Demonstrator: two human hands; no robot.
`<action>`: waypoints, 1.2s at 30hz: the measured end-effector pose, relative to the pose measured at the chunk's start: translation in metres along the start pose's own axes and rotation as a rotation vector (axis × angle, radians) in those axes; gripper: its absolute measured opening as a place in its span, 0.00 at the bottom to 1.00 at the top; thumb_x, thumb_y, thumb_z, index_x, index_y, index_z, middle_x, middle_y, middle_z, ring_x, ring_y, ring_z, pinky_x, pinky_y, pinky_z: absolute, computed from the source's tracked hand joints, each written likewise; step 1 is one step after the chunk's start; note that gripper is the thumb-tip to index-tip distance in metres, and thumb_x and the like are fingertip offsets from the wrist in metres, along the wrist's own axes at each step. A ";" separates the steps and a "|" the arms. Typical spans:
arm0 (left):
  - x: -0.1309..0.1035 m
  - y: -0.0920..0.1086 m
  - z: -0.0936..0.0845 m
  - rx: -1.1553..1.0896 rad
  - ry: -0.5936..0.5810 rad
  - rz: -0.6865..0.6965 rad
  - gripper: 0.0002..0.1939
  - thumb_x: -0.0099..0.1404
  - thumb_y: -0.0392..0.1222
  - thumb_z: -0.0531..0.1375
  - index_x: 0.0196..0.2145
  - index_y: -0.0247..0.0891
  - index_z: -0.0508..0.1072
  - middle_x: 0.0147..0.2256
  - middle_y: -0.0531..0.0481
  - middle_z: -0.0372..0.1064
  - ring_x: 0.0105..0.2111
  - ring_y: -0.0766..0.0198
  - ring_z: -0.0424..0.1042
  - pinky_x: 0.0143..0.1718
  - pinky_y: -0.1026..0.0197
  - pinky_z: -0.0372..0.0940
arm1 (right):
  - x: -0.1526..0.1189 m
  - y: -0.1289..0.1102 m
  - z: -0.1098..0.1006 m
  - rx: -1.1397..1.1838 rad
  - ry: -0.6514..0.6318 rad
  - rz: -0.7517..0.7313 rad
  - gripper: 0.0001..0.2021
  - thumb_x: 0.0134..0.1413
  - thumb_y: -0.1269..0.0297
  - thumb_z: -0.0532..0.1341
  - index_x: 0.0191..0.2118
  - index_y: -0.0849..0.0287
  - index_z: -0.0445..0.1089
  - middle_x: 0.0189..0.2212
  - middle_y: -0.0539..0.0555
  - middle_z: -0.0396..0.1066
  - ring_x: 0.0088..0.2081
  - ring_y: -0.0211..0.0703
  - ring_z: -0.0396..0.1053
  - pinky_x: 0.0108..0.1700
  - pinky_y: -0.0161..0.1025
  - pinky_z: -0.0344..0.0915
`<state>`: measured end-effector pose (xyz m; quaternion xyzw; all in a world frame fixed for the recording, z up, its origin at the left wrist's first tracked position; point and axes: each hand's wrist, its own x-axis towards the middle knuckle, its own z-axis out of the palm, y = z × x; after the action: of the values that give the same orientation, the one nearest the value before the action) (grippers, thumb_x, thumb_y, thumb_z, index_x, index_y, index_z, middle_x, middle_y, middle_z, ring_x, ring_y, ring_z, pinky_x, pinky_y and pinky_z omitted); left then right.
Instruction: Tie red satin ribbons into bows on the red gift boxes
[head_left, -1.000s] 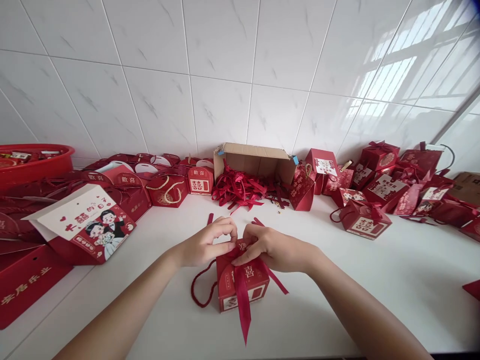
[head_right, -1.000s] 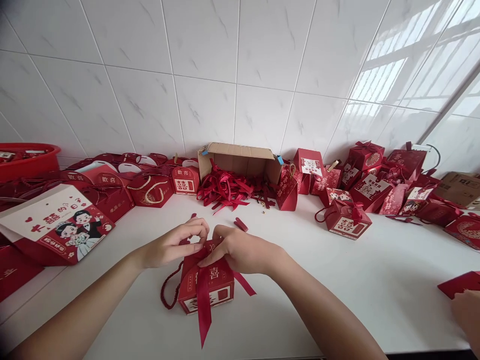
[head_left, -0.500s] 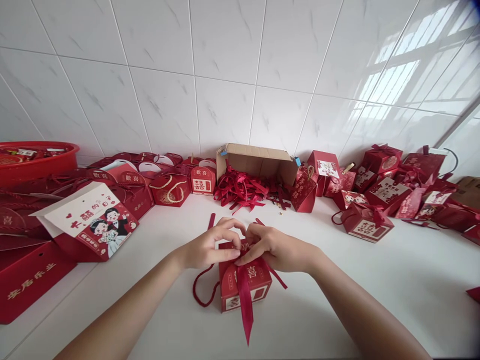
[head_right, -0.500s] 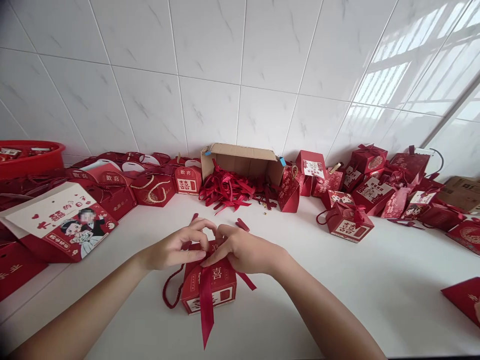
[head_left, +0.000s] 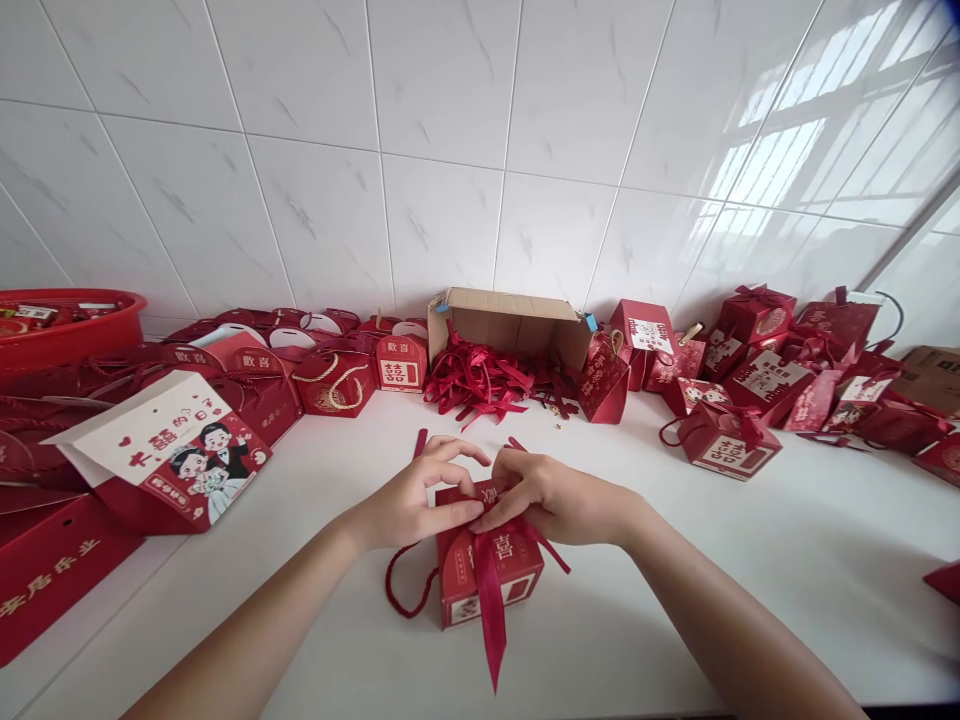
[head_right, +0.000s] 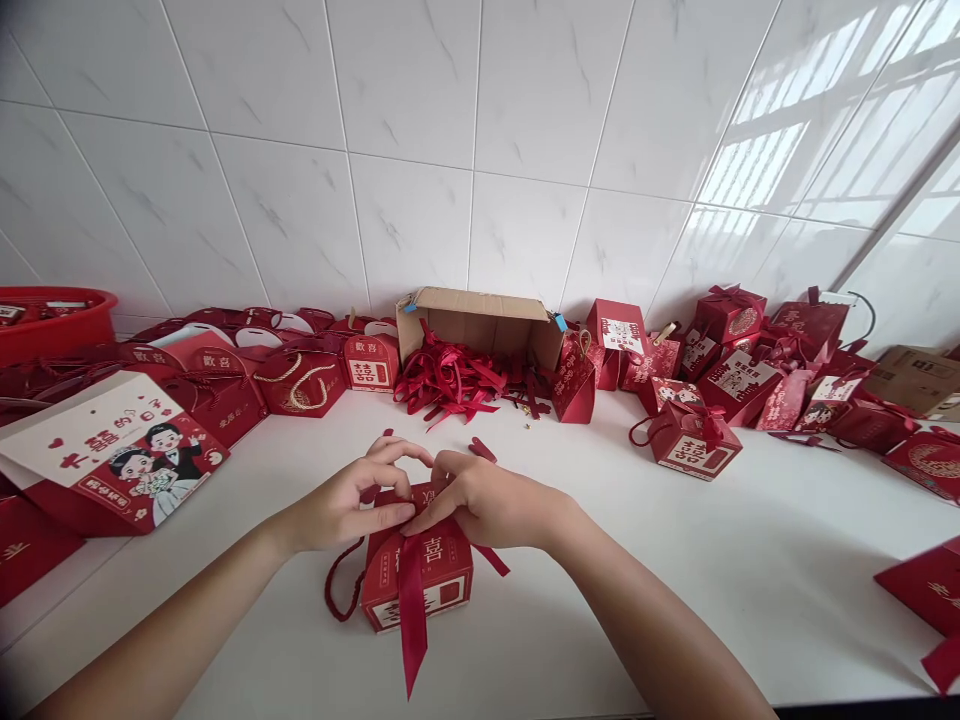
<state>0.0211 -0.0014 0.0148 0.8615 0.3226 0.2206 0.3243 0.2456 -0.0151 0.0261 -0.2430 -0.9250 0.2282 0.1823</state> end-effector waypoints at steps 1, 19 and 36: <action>0.000 0.000 0.001 -0.007 0.013 -0.005 0.11 0.62 0.47 0.57 0.25 0.39 0.66 0.50 0.50 0.63 0.53 0.55 0.56 0.57 0.50 0.51 | 0.000 -0.001 0.000 0.000 -0.001 0.007 0.23 0.54 0.81 0.52 0.43 0.48 0.76 0.35 0.53 0.60 0.34 0.35 0.62 0.37 0.34 0.66; 0.003 0.011 0.022 -0.284 0.227 -0.034 0.14 0.58 0.38 0.60 0.20 0.38 0.57 0.33 0.50 0.67 0.38 0.62 0.68 0.41 0.60 0.62 | -0.001 -0.003 -0.010 0.283 0.008 0.013 0.11 0.56 0.78 0.54 0.42 0.58 0.66 0.34 0.50 0.65 0.34 0.34 0.64 0.36 0.33 0.63; 0.004 0.008 0.029 -0.229 0.249 -0.032 0.14 0.57 0.38 0.62 0.18 0.39 0.62 0.23 0.52 0.69 0.45 0.57 0.72 0.44 0.59 0.64 | -0.001 0.023 -0.023 0.703 0.035 0.284 0.16 0.50 0.70 0.63 0.33 0.56 0.50 0.27 0.47 0.69 0.28 0.35 0.68 0.29 0.34 0.63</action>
<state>0.0439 -0.0151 0.0009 0.7796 0.3467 0.3558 0.3813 0.2650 0.0095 0.0333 -0.2953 -0.7440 0.5506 0.2367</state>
